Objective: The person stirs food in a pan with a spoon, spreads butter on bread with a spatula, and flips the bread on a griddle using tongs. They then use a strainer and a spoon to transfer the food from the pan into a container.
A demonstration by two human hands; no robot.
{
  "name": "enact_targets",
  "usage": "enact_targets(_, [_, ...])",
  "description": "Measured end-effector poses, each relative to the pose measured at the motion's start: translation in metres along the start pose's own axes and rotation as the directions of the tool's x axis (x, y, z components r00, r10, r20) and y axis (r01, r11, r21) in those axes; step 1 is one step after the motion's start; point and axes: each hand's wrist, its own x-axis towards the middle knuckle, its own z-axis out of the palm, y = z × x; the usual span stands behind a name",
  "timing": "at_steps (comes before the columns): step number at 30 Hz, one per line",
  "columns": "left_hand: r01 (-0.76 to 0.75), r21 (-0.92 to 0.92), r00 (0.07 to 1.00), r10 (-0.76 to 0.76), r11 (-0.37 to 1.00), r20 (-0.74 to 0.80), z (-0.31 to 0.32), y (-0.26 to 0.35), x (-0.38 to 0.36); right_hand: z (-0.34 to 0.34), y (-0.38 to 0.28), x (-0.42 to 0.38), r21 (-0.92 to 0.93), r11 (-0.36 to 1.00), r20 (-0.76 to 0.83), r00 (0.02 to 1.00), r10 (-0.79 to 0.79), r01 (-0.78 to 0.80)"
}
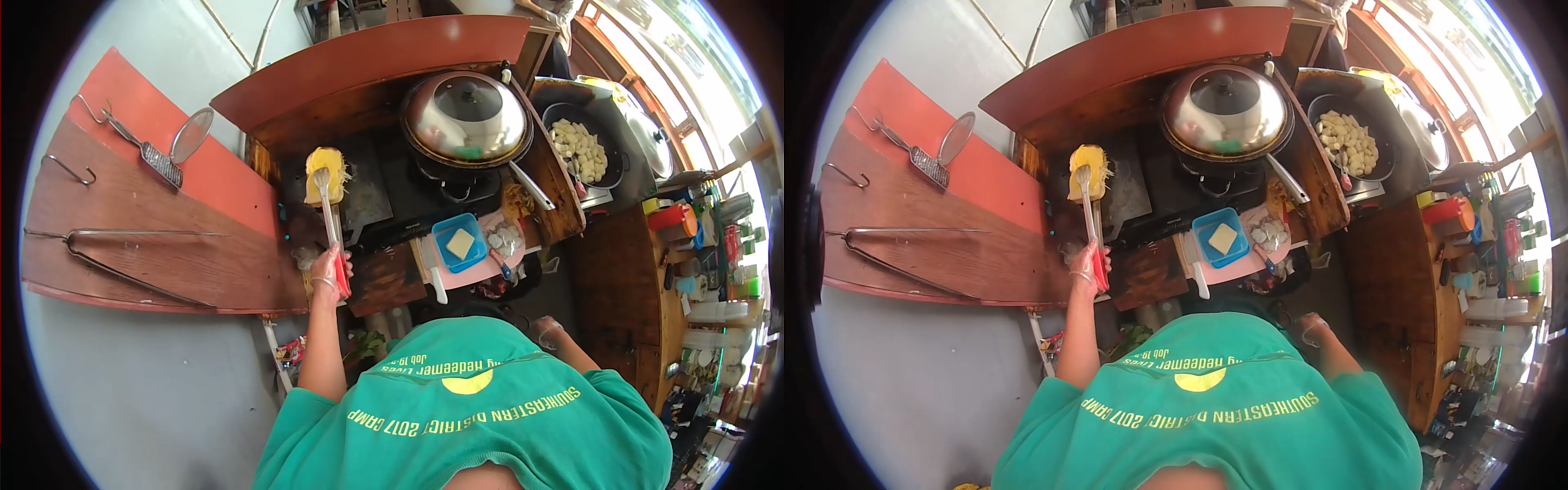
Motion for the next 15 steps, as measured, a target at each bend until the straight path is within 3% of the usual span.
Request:
enact_targets(1, [0.067, 0.054, 0.997, -0.066, 0.996, -0.035, -0.001, 0.003, 0.000, -0.021, -0.008, -0.011, 0.042, 0.998, 0.053, 0.997, 0.052, -0.054])
enact_targets(3, [0.202, 0.074, 0.978, -0.198, 0.977, -0.063, -0.009, 0.003, -0.002, -0.021, -0.002, -0.008, 0.037, 0.998, 0.014, 0.999, 0.050, -0.051])
enact_targets(4, [0.198, 0.071, 0.979, -0.194, 0.978, -0.058, -0.011, 0.002, -0.005, -0.021, -0.001, -0.005, 0.041, 0.998, -0.020, 0.999, 0.044, -0.043])
enact_targets(5, [0.186, 0.095, 0.982, -0.180, 0.978, -0.063, -0.014, 0.000, -0.007, -0.019, -0.001, -0.001, -0.112, 0.994, -0.018, 1.000, 0.000, -0.002])
enact_targets(8, [0.204, 0.122, 0.975, -0.190, 0.971, -0.119, -0.005, 0.003, 0.001, -0.014, -0.008, -0.018, -0.029, 0.999, -0.028, 0.999, 0.018, -0.019])
enact_targets(9, [0.147, 0.129, 0.987, -0.136, 0.981, -0.089, 0.001, 0.008, 0.010, -0.008, -0.009, -0.019, -0.028, 0.999, -0.021, 1.000, 0.019, -0.020])
enact_targets(11, [0.048, 0.123, 0.999, -0.045, 0.991, -0.028, 0.016, 0.021, 0.022, 0.007, -0.010, -0.018, 0.106, 0.973, 0.057, 0.978, 0.201, -0.206])
enact_targets(15, [-0.002, 0.158, 0.998, 0.012, 0.987, -0.059, 0.043, 0.028, 0.041, 0.024, 0.002, -0.021, 0.038, 0.997, 0.055, 0.997, 0.059, -0.061])
